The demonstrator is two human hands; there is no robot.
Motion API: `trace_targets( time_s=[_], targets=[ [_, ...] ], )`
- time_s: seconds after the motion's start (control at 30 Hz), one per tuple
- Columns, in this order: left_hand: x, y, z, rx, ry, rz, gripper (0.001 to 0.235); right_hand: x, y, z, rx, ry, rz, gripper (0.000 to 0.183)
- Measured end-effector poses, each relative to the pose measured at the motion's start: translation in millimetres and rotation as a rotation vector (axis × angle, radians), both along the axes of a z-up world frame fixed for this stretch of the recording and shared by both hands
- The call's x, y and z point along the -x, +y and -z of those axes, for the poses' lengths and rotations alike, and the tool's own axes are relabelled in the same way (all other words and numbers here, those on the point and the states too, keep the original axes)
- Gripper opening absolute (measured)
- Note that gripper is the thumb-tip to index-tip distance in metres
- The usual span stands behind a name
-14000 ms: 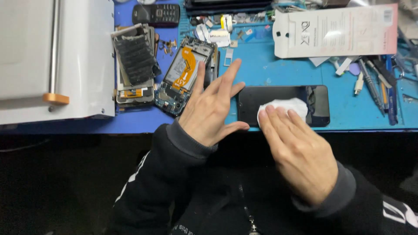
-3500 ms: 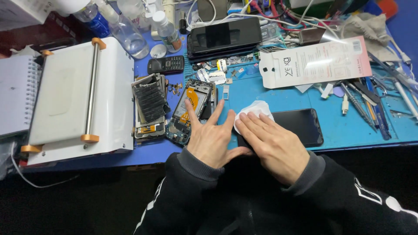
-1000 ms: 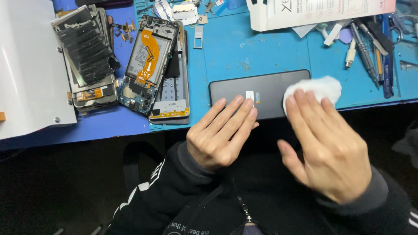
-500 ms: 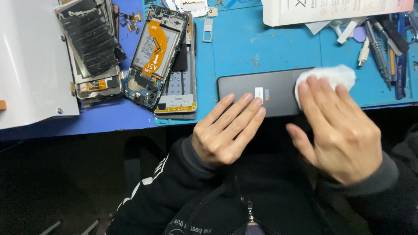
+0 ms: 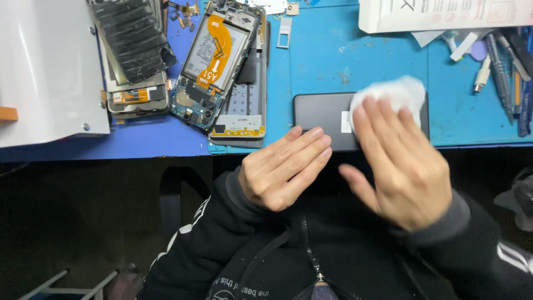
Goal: Cleaning a smartphone screen and applying a new screen protector.
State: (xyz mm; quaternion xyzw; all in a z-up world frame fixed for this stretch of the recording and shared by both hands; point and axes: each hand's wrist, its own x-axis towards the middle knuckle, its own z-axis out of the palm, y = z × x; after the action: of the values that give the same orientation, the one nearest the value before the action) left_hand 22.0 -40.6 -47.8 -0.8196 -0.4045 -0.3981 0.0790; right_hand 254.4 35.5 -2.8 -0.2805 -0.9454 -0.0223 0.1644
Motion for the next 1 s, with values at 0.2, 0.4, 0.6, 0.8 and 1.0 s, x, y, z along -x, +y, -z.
trace_targets(
  time_s=[0.2,0.4,0.6,0.8,1.0],
  targets=[
    [5.9,-4.4,7.0,-0.032,-0.018,0.026,0.023,-12.3,0.0,-1.5,0.076,-0.044,0.034,0.065],
    [11.3,-12.6,0.4,-0.007,-0.057,0.000,0.021,-9.7,-11.2,-6.3,0.061,0.051,-0.021,0.063],
    [10.6,-13.5,5.1,-0.035,-0.104,-0.008,0.020,-28.7,-9.8,-2.7,0.043,-0.019,0.063,0.056],
    [10.6,-13.7,3.4,-0.025,-0.128,0.008,0.023,1.0,-18.0,12.4,0.014,0.081,-0.104,0.046],
    [10.1,-14.8,18.0,-0.073,-0.158,0.018,0.025,27.8,-17.2,4.9,0.043,0.122,-0.225,0.050]
  ],
)
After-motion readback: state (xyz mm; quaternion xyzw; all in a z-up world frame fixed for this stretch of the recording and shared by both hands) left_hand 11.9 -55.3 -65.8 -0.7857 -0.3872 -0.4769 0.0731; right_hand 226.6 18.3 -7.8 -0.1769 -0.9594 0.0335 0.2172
